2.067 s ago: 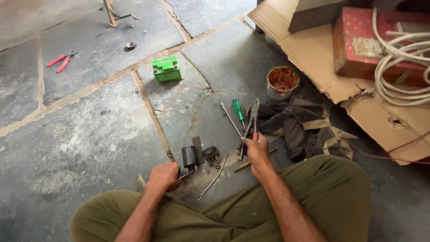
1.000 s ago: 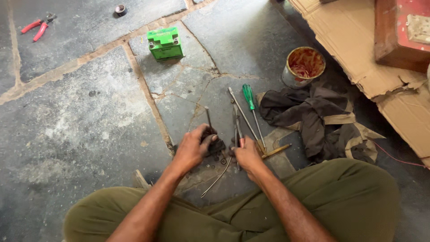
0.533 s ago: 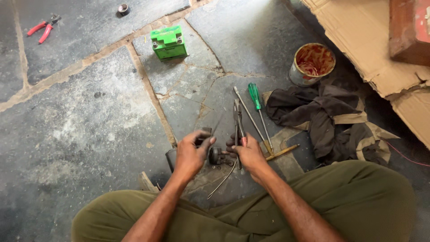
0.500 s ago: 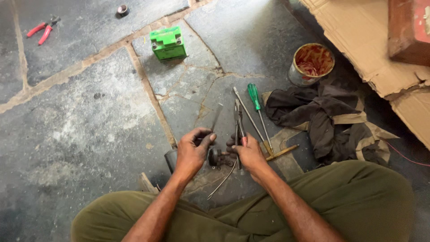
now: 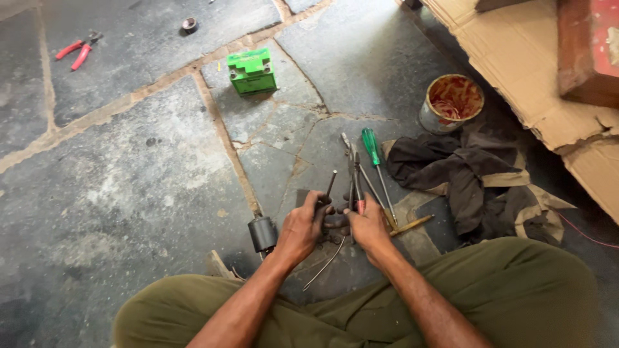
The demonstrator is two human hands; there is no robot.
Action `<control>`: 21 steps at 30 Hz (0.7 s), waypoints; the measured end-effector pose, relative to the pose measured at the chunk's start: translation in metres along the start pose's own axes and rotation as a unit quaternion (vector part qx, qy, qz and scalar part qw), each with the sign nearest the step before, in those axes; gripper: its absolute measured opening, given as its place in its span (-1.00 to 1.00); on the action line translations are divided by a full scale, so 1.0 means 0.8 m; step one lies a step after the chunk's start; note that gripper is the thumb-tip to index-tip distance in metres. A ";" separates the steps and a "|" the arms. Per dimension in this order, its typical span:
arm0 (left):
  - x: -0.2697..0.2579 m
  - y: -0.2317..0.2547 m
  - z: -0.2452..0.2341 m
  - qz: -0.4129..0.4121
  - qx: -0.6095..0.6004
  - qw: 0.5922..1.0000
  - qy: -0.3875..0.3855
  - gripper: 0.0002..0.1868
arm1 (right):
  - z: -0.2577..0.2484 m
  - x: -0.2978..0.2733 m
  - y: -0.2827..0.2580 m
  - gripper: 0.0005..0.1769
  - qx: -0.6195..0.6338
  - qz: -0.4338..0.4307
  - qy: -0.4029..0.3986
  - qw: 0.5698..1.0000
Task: The person sits on a tiled floor and disassembles a small electric motor. They use pliers to remove a retaining clip and separate the motor housing, then use a screwdriver to loosen internal components. The person continues to manipulate the motor parts with pliers and a screwdriver, removing small pieces and placing them on the floor.
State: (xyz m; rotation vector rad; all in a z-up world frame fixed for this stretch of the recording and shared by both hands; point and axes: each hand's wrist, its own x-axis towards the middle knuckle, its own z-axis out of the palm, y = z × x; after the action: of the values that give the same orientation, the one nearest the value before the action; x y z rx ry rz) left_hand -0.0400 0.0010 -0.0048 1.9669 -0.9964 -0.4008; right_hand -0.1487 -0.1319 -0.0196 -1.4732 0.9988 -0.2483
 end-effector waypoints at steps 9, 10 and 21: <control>0.001 -0.030 0.005 -0.114 0.101 0.988 0.013 -0.70 | 0.013 0.013 0.061 -0.35 -0.262 -0.093 -0.010 0.961; 0.001 -0.030 0.007 -0.130 0.103 0.986 0.009 -0.71 | 0.017 0.013 0.063 -0.28 -0.255 -0.126 -0.013 0.959; 0.000 -0.049 0.017 -0.108 -0.043 0.989 0.093 -0.77 | 0.020 0.003 0.043 -0.44 -0.042 -0.115 -0.086 0.989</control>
State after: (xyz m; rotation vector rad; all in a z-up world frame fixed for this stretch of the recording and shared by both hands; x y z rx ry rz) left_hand -0.0290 0.0051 -0.0442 1.9982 -0.6407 -0.3656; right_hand -0.1510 -0.1166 -0.0544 -1.6586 0.7075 -0.2424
